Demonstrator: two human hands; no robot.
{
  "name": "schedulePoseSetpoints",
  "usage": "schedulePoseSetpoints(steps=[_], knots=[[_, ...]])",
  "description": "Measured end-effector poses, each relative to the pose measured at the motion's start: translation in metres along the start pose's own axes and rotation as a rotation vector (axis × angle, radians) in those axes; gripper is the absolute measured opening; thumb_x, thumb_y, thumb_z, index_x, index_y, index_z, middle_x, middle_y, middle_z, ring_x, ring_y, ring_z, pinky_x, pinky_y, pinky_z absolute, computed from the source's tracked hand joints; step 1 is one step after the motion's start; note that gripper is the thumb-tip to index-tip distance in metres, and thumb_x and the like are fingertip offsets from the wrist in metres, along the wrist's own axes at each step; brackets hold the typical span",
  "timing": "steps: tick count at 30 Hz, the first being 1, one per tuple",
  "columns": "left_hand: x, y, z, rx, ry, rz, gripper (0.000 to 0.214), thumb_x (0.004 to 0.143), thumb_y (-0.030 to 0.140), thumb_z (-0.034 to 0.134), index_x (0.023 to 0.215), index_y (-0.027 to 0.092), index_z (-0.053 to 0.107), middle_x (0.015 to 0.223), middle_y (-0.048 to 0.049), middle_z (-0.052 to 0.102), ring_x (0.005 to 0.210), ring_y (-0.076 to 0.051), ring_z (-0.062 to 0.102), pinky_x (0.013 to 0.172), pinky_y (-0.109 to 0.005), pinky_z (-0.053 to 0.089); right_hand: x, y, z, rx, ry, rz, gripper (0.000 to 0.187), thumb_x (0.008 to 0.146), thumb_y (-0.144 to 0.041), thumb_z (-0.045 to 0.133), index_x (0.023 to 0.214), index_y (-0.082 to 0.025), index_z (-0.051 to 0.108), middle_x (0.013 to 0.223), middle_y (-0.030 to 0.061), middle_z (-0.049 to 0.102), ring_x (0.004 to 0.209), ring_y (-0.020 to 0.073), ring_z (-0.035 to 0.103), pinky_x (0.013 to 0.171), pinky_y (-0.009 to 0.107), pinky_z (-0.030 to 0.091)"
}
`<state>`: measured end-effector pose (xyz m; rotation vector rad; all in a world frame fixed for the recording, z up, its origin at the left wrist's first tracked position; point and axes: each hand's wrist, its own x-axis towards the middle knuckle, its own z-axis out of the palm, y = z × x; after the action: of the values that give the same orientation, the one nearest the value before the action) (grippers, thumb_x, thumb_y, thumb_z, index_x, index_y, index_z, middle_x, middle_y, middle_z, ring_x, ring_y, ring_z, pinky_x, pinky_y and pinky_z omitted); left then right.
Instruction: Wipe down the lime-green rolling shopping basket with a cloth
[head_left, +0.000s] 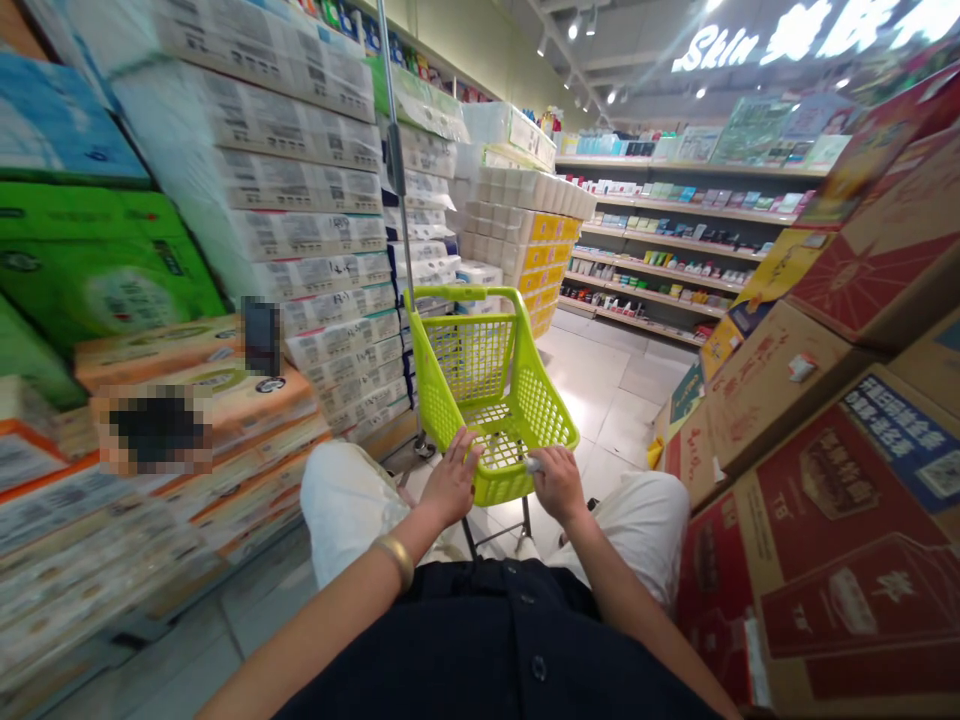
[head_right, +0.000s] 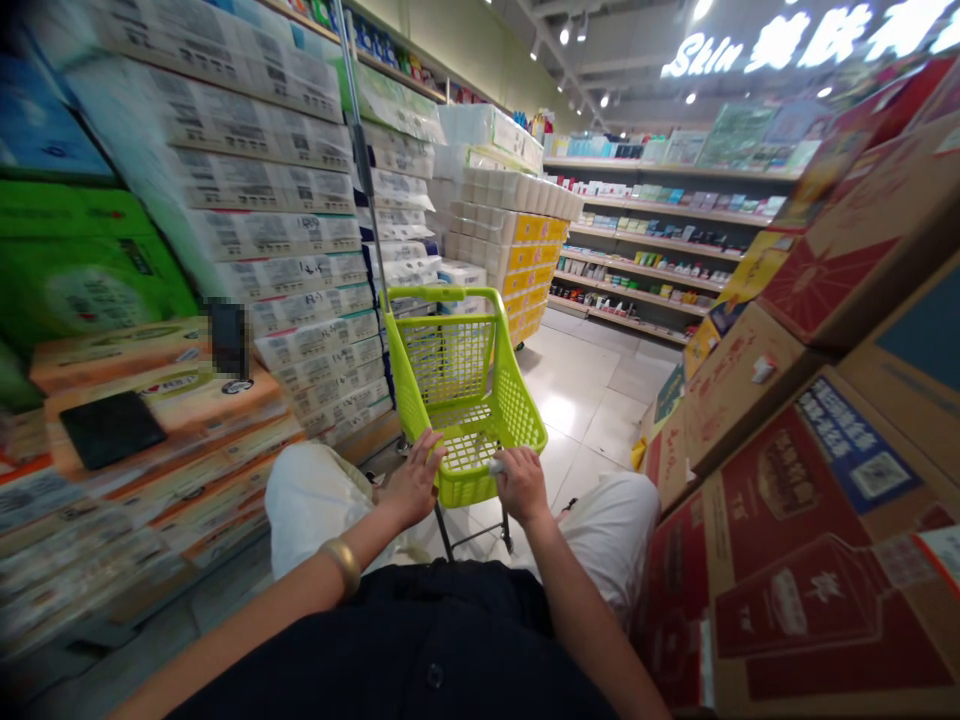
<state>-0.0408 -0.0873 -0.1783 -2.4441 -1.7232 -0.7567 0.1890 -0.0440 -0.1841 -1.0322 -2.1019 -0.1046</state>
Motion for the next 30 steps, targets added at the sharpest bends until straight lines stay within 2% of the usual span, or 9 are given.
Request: schedulePoseSetpoints(steps=[4,6,9,15,18,22,25,27,30], knots=[[0.01,0.015,-0.004,-0.002,-0.094,0.016,0.064,0.067,0.001,0.047,0.128,0.017,0.043,0.148,-0.0107,0.033,0.147,-0.025,0.005,0.119,-0.043,0.026,0.002,0.052,-0.013,0.002,0.012,0.031,0.025,0.08,-0.009,0.043,0.092,-0.021,0.062,0.089,0.0056,0.063,0.093,0.0213,0.054,0.09,0.035,0.04],[0.014,0.022,-0.005,-0.003,-0.14,-0.005,0.066,0.068,0.001,0.046,0.131,0.02,0.042,0.149,-0.008,0.032,0.147,-0.022,0.005,0.117,-0.041,0.03,0.0,0.062,-0.014,-0.012,0.034,0.059,0.025,0.079,-0.009,0.043,0.091,-0.021,0.061,0.089,0.0055,0.063,0.092,0.0213,0.054,0.089,0.035,0.04],[0.016,0.028,-0.007,0.011,-0.196,-0.028,0.07,0.07,0.001,0.044,0.136,0.022,0.038,0.153,-0.0059,0.029,0.147,-0.021,0.005,0.114,-0.039,0.034,-0.006,0.059,-0.009,-0.043,0.104,0.122,0.023,0.08,-0.01,0.042,0.09,-0.02,0.06,0.088,0.0063,0.062,0.091,0.0223,0.052,0.089,0.037,0.039],[0.012,0.02,-0.015,0.045,-0.233,-0.064,0.073,0.072,0.003,0.044,0.142,0.022,0.032,0.156,-0.0057,0.026,0.147,-0.021,0.008,0.108,-0.037,0.042,-0.018,0.031,0.0,-0.062,0.157,0.16,0.024,0.081,-0.01,0.041,0.095,-0.019,0.06,0.091,0.0072,0.061,0.095,0.0234,0.05,0.091,0.039,0.037],[0.009,0.005,-0.012,0.007,-0.165,-0.085,0.075,0.07,0.002,0.045,0.142,0.018,0.033,0.156,-0.0077,0.026,0.147,-0.021,0.01,0.11,-0.038,0.04,-0.018,0.01,0.001,-0.059,0.141,0.145,0.028,0.079,-0.009,0.042,0.098,-0.019,0.06,0.094,0.0075,0.061,0.098,0.0237,0.05,0.092,0.039,0.036],[0.006,-0.029,-0.009,-0.091,-0.034,-0.085,0.076,0.067,-0.004,0.037,0.141,0.011,0.035,0.154,-0.0117,0.029,0.146,-0.021,0.014,0.119,-0.043,0.026,-0.014,-0.024,0.004,-0.029,0.092,0.133,0.036,0.075,-0.007,0.044,0.104,-0.019,0.062,0.096,0.0081,0.062,0.097,0.024,0.05,0.092,0.04,0.036],[0.008,-0.058,-0.02,-0.132,-0.034,-0.077,0.075,0.066,-0.004,0.036,0.14,0.011,0.038,0.152,-0.0117,0.035,0.145,-0.023,0.022,0.118,-0.047,0.027,-0.007,-0.048,0.006,0.041,0.028,0.097,0.04,0.072,-0.007,0.046,0.106,-0.019,0.063,0.098,0.0082,0.064,0.095,0.0238,0.053,0.091,0.04,0.04],[0.012,-0.068,-0.033,-0.094,-0.079,-0.12,0.071,0.066,-0.002,0.038,0.135,0.01,0.046,0.149,-0.0123,0.039,0.144,-0.027,0.023,0.116,-0.05,0.028,-0.001,-0.063,0.007,0.097,-0.026,0.057,0.044,0.071,-0.007,0.046,0.11,-0.019,0.062,0.1,0.0075,0.066,0.095,0.0235,0.055,0.09,0.039,0.042],[0.019,-0.057,-0.047,0.006,-0.04,-0.207,0.06,0.067,0.001,0.042,0.124,0.009,0.056,0.144,-0.0142,0.045,0.143,-0.03,0.024,0.117,-0.052,0.024,0.003,-0.078,0.008,0.186,-0.106,-0.071,0.052,0.071,-0.006,0.045,0.12,-0.019,0.057,0.113,0.0076,0.066,0.105,0.0229,0.056,0.096,0.04,0.043]])
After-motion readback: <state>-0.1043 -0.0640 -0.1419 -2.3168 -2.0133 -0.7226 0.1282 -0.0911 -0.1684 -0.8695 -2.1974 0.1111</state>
